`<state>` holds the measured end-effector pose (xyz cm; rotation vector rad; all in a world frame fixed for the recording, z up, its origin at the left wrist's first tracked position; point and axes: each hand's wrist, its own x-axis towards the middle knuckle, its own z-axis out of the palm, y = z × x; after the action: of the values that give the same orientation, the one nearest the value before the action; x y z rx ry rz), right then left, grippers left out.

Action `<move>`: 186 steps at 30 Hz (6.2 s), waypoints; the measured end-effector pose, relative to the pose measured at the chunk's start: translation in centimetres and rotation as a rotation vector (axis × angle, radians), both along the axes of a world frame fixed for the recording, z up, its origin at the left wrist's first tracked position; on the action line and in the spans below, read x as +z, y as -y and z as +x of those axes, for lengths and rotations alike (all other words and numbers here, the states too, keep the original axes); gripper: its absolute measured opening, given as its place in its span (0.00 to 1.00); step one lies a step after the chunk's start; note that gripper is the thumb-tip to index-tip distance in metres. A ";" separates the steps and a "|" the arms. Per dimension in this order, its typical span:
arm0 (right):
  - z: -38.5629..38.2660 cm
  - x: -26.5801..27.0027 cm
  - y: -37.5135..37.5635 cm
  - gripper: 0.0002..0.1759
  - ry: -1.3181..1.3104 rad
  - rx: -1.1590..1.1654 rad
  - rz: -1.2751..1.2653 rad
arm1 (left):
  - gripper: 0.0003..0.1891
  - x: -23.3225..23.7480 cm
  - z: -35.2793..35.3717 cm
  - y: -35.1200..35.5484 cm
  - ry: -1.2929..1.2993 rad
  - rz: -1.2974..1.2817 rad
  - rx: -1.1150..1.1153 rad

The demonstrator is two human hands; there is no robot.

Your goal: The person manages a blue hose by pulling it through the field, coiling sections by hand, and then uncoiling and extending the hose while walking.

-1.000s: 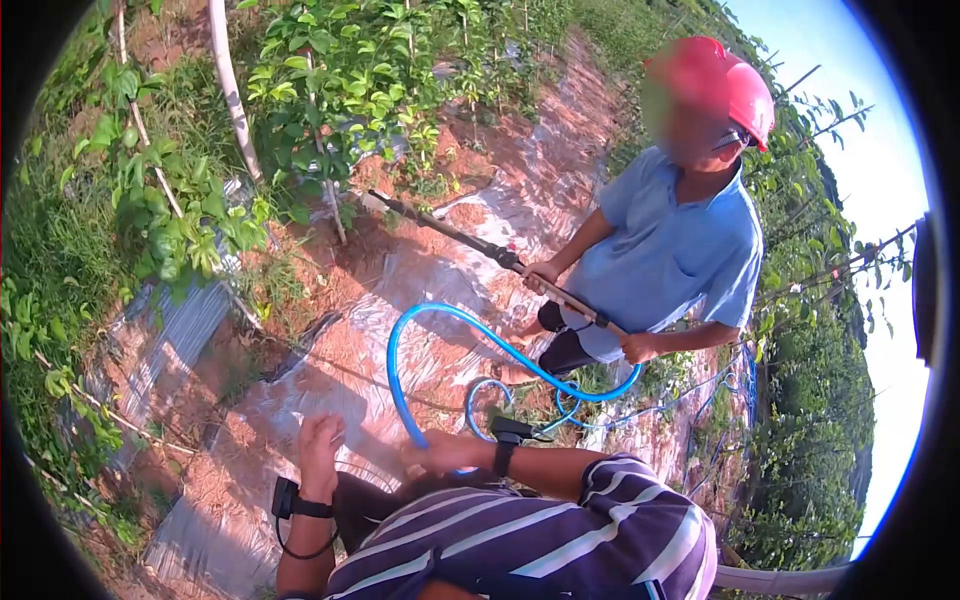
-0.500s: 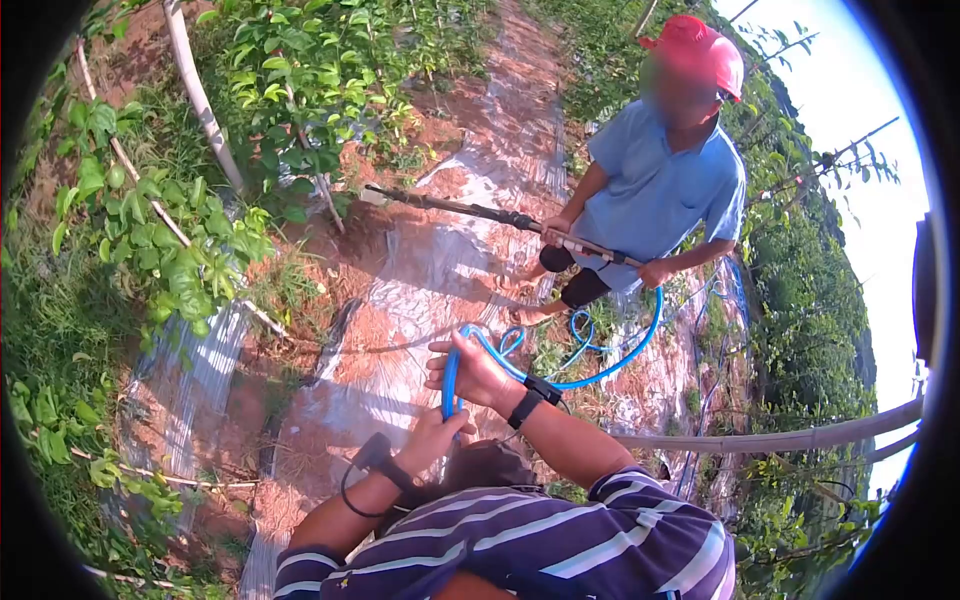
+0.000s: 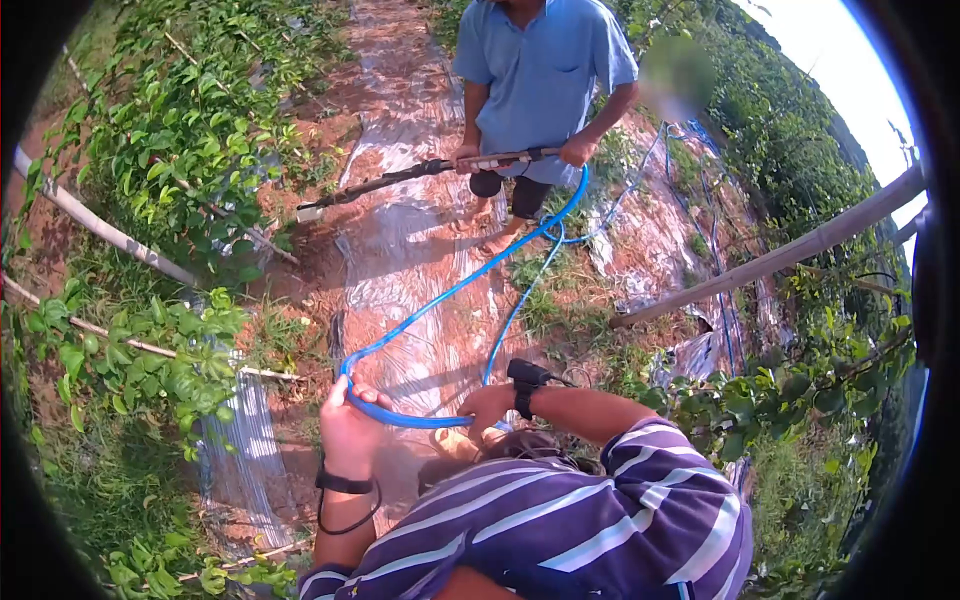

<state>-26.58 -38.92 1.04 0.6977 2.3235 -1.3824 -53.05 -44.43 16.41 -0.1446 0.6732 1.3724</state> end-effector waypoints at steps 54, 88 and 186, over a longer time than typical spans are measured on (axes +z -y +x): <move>13.9 9.8 2.1 0.15 -0.192 -0.655 0.218 | 0.28 -4.8 -4.7 11.6 -2.149 0.208 -0.690; 2.2 10.4 9.7 0.16 0.221 -0.216 0.492 | 0.29 -7.6 -5.6 23.9 -2.005 0.353 -0.549; 9.1 -7.8 17.0 0.29 0.232 -0.423 0.125 | 0.07 -1.1 -4.7 27.5 -1.490 -0.015 -0.486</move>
<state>-17.50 -55.91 -6.77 1.3738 2.1686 -1.2382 -57.74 -71.96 15.30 1.0726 1.7802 0.8044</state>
